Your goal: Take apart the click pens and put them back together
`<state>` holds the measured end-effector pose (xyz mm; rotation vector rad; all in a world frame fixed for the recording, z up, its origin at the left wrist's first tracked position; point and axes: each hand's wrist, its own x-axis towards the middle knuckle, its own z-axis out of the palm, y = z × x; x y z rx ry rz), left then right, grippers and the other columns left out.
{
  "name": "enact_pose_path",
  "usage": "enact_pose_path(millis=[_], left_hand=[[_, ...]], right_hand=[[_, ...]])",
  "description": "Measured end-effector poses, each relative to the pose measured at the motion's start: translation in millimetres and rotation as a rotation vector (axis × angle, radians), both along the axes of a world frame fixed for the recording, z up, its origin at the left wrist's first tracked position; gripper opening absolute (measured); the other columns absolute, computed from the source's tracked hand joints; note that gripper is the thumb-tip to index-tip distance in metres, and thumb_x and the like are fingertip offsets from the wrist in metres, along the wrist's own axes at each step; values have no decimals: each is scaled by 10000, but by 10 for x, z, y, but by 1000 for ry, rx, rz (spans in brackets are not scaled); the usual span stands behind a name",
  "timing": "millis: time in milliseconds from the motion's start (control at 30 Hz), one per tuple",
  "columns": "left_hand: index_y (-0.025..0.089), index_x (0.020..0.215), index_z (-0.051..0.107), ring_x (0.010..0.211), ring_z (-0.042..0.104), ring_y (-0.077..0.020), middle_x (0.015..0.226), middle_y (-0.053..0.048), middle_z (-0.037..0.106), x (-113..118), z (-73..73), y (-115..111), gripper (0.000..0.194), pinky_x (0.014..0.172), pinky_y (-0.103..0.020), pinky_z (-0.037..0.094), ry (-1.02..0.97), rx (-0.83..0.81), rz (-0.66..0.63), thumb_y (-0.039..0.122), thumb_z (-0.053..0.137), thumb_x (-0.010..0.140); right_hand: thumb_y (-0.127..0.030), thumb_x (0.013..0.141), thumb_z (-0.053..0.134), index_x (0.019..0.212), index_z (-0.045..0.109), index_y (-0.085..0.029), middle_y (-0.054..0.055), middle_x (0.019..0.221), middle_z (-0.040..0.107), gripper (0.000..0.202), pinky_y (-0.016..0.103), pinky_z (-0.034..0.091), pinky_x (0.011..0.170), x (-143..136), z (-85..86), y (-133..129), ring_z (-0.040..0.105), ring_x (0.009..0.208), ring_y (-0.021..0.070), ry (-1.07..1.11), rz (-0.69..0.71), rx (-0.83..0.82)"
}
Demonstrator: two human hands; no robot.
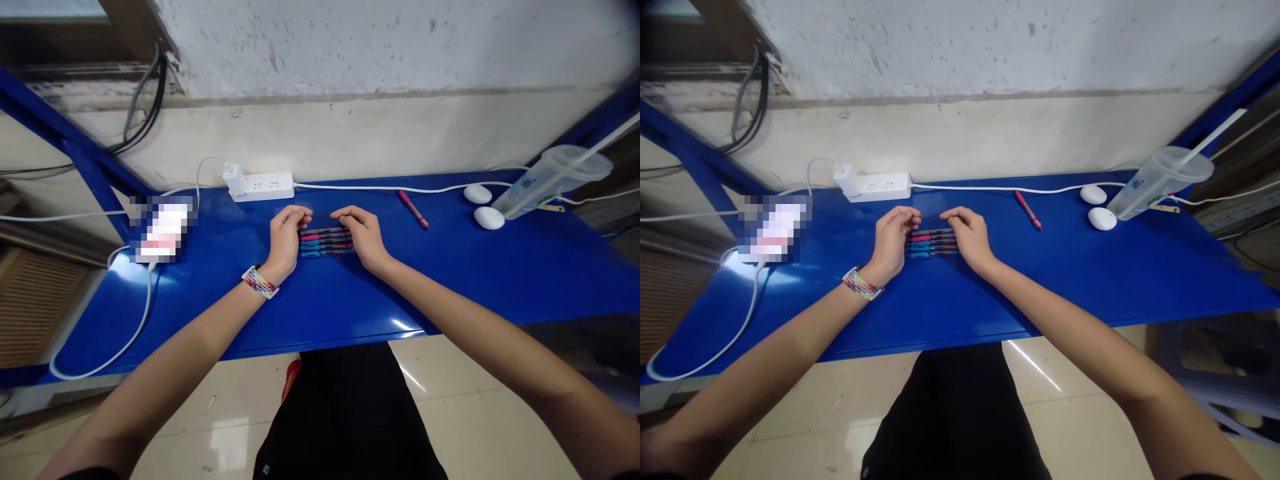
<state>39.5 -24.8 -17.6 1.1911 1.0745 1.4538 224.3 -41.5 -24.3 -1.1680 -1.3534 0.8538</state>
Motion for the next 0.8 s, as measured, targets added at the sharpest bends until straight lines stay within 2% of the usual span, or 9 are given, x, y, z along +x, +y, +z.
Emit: enact_pose_path(millis=[267, 467, 633, 800], left_hand=[[207, 757, 795, 809, 673, -162, 837, -43, 729, 7, 63, -130, 280, 791, -297, 522, -106, -52, 0, 119, 613, 951], [218, 774, 787, 839, 682, -179, 862, -46, 739, -9, 52, -296, 270, 816, -317, 542, -47, -39, -17, 146, 610, 966], [218, 789, 786, 848, 682, -181, 868, -46, 735, -39, 18, -305, 246, 837, -326, 551, -31, 9, -33, 166, 622, 965], [224, 804, 774, 871, 685, -194, 894, -53, 743, -94, -30, -304, 231, 875, -345, 574, 23, 49, -59, 181, 618, 969]], right_hand=[[-245, 917, 603, 878, 831, -255, 35, 1007, 848, 231, 427, 538, 995, -21, 74, -141, 746, 1035, 272, 40, -6, -27], [-263, 939, 611, 892, 838, -263, 30, 1028, 853, 232, 433, 532, 1013, -18, 98, -322, 747, 1056, 276, 48, 11, -58], [-281, 939, 617, 915, 836, -255, 42, 1016, 838, 222, 435, 543, 992, 2, 75, -347, 744, 1026, 273, 32, 23, -33], [-320, 951, 646, 1014, 839, -262, 90, 1210, 811, 211, 475, 548, 1124, 40, 71, -363, 737, 1242, 298, -44, 6, 42]])
